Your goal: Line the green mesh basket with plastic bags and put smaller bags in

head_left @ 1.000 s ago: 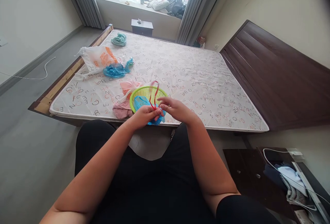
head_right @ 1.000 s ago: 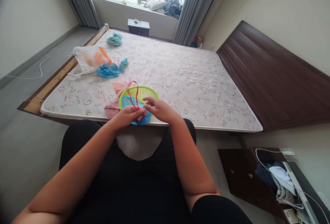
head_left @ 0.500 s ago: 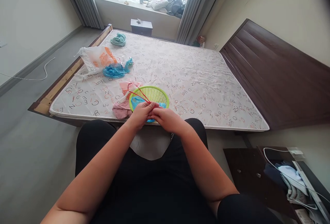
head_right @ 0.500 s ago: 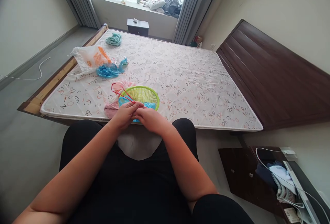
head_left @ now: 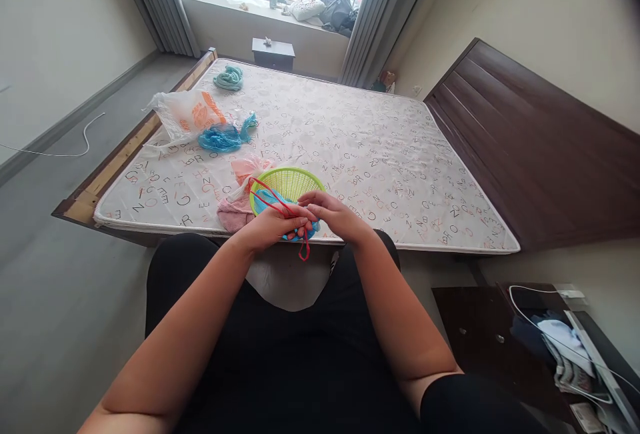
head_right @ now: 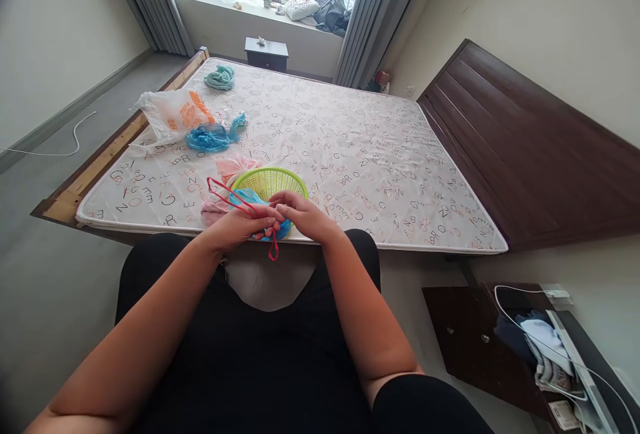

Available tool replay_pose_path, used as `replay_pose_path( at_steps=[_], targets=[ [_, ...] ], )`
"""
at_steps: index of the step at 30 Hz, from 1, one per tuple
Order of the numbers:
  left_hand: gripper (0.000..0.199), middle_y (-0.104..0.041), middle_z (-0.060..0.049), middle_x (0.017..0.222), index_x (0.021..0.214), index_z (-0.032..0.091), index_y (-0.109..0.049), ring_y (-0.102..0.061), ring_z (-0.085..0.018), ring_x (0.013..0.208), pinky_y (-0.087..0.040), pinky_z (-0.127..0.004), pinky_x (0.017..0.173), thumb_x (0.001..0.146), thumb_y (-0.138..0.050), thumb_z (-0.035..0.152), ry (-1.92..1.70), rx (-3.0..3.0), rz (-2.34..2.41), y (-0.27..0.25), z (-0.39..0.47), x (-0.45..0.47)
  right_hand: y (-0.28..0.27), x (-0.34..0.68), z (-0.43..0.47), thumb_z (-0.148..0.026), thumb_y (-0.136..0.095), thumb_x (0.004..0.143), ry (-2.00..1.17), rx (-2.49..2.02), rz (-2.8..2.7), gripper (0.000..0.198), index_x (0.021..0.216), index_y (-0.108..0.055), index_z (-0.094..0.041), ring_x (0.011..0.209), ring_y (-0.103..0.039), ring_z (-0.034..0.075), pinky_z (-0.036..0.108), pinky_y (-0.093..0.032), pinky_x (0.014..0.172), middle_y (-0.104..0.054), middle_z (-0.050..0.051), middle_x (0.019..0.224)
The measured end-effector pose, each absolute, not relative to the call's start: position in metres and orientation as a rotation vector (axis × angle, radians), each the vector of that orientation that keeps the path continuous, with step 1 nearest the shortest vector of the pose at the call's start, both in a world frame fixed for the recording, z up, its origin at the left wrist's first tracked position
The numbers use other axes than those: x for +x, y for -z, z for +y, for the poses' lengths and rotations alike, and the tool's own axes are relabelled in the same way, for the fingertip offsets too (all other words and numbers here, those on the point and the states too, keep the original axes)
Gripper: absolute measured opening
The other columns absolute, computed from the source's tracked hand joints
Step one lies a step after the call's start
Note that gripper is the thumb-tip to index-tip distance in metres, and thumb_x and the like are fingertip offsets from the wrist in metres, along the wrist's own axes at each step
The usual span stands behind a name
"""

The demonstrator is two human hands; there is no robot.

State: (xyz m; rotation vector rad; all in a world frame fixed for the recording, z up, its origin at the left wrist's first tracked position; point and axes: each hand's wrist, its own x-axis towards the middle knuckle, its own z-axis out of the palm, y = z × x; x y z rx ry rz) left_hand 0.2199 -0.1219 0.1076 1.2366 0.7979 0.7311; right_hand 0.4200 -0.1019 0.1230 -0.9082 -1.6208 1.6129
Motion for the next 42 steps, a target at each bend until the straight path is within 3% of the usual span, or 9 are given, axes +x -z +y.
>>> replay_pose_path(
  at_steps=[5, 12, 15, 18, 20, 26, 30, 36, 42],
  targets=[
    [0.024, -0.072, -0.007, 0.089, 0.097, 0.018, -0.076, -0.065, -0.014, 0.074, -0.053, -0.024, 0.064, 0.09, -0.067, 0.039, -0.682, 1.387, 0.822, -0.112, -0.122, 0.211, -0.109, 0.42, -0.105, -0.045, -0.069, 0.089, -1.882, -0.827, -1.56, 0.031, 0.107, -0.064, -0.02, 0.084, -0.072, 0.018, 0.03, -0.056, 0.077, -0.075, 0.003, 0.084],
    [0.021, -0.071, -0.007, 0.079, 0.083, 0.016, -0.073, -0.064, -0.016, 0.067, -0.052, -0.025, 0.06, 0.089, -0.061, 0.031, -0.842, 1.583, 1.03, -0.111, -0.122, 0.218, -0.097, 0.42, -0.103, -0.041, -0.079, 0.08, -1.779, -1.032, -1.362, 0.032, 0.1, -0.066, -0.02, 0.068, -0.068, 0.014, 0.021, -0.05, 0.057, -0.074, 0.001, 0.079],
    [0.024, -0.071, -0.007, 0.082, 0.082, 0.017, -0.07, -0.066, -0.018, 0.074, -0.054, -0.028, 0.068, 0.094, -0.055, 0.033, -1.023, 1.679, 1.109, -0.102, -0.124, 0.225, -0.089, 0.414, -0.103, -0.039, -0.082, 0.076, -1.821, -1.087, -1.202, 0.039, 0.105, -0.066, -0.02, 0.064, -0.067, 0.014, 0.023, -0.051, 0.057, -0.073, 0.0, 0.076],
    [0.022, -0.071, -0.005, 0.082, 0.091, 0.018, -0.07, -0.067, -0.018, 0.079, -0.053, -0.031, 0.081, 0.097, -0.053, 0.031, -1.156, 1.775, 1.144, -0.094, -0.128, 0.231, -0.085, 0.407, -0.105, -0.038, -0.086, 0.071, -1.897, -1.076, -1.084, 0.049, 0.113, -0.066, -0.021, 0.065, -0.068, 0.014, 0.024, -0.054, 0.06, -0.073, 0.0, 0.076],
    [0.021, -0.072, -0.005, 0.082, 0.099, 0.019, -0.071, -0.067, -0.018, 0.077, -0.053, -0.032, 0.081, 0.098, -0.053, 0.03, -1.177, 1.764, 1.194, -0.091, -0.131, 0.234, -0.084, 0.403, -0.106, -0.04, -0.086, 0.071, -1.931, -1.045, -1.046, 0.049, 0.112, -0.067, -0.02, 0.065, -0.067, 0.014, 0.025, -0.055, 0.062, -0.072, -0.001, 0.073],
    [0.036, -0.076, -0.009, 0.115, 0.132, 0.023, -0.06, -0.07, -0.021, 0.104, -0.053, -0.036, 0.095, 0.097, -0.06, 0.033, -1.283, 1.678, 1.289, -0.082, -0.135, 0.239, -0.084, 0.397, -0.109, -0.048, -0.083, 0.074, -1.938, -1.007, -1.055, 0.036, 0.09, -0.072, -0.019, 0.069, -0.066, 0.013, 0.025, -0.054, 0.065, -0.071, 0.001, 0.075],
    [0.032, -0.076, -0.009, 0.117, 0.127, 0.023, -0.066, -0.064, -0.024, 0.123, -0.048, -0.041, 0.108, 0.098, -0.06, 0.035, -1.318, 1.754, 1.304, -0.075, -0.131, 0.237, -0.082, 0.398, -0.109, -0.047, -0.085, 0.071, -1.914, -1.038, -1.095, 0.034, 0.08, -0.071, -0.018, 0.068, -0.063, 0.012, 0.024, -0.051, 0.062, -0.069, 0.0, 0.073],
    [0.034, -0.074, -0.012, 0.122, 0.12, 0.019, -0.074, -0.067, -0.024, 0.116, -0.049, -0.042, 0.107, 0.102, -0.051, 0.037, -1.325, 1.852, 1.099, -0.073, -0.127, 0.235, -0.081, 0.398, -0.107, -0.045, -0.089, 0.064, -1.871, -1.066, -0.913, 0.039, 0.088, -0.071, -0.019, 0.069, -0.064, 0.012, 0.025, -0.052, 0.065, -0.069, -0.001, 0.075],
    [0.048, -0.067, -0.015, 0.137, 0.143, 0.015, -0.059, -0.06, -0.025, 0.132, -0.041, -0.043, 0.118, 0.105, -0.044, 0.041, -1.225, 1.79, 1.039, -0.064, -0.125, 0.233, -0.076, 0.406, -0.099, -0.032, -0.082, 0.065, -1.761, -1.058, -0.818, 0.025, 0.078, -0.067, -0.017, 0.072, -0.061, 0.012, 0.024, -0.051, 0.071, -0.067, -0.001, 0.073]
  ],
)
